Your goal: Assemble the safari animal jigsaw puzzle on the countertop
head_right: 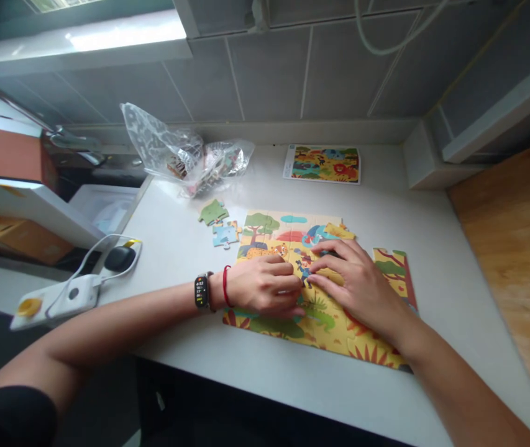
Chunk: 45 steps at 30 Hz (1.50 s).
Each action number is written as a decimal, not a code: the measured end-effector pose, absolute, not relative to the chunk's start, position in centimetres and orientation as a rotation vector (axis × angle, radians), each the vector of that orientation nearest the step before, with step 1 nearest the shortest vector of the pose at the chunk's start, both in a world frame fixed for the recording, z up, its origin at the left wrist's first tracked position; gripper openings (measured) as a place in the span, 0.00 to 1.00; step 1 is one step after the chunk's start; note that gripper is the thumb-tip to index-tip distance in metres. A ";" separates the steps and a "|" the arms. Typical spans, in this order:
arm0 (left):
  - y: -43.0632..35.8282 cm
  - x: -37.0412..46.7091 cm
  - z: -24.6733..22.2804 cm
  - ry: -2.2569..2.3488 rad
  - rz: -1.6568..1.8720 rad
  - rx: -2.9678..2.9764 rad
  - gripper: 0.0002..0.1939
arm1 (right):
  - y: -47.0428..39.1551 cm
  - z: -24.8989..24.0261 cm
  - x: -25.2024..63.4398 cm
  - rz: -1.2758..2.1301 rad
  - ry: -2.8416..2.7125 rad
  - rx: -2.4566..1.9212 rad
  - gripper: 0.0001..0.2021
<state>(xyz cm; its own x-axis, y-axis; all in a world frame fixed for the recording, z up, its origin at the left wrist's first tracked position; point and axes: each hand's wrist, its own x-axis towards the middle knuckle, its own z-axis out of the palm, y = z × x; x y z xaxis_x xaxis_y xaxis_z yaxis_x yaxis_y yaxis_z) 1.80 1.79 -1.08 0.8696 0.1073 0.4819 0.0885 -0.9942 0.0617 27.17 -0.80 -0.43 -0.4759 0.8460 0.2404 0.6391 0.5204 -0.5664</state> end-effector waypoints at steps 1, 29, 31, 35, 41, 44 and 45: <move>1.8 1.6 -1.1 0.160 0.767 3.000 0.21 | -0.8 -0.4 27.1 0.551 -2.266 -1.211 0.10; 2.9 0.3 -1.0 0.134 0.742 2.592 0.14 | -1.0 1.4 26.6 0.722 -2.238 -1.336 0.03; 2.8 0.3 -1.0 0.117 0.730 2.604 0.15 | -1.0 1.4 26.6 0.718 -2.244 -1.334 0.03; 2.7 0.3 -1.0 0.120 0.760 2.612 0.15 | -1.1 1.5 26.5 0.700 -2.269 -1.323 0.02; 2.6 0.4 -0.9 0.137 0.764 2.635 0.17 | -0.8 2.5 27.3 0.584 -2.258 -1.326 0.04; 2.5 0.4 -0.9 0.142 0.717 2.646 0.18 | -0.8 3.3 29.3 0.509 -2.242 -1.503 0.06; 2.5 0.4 -0.9 0.141 0.706 2.644 0.18 | -0.9 3.5 30.3 0.476 -2.248 -1.610 0.08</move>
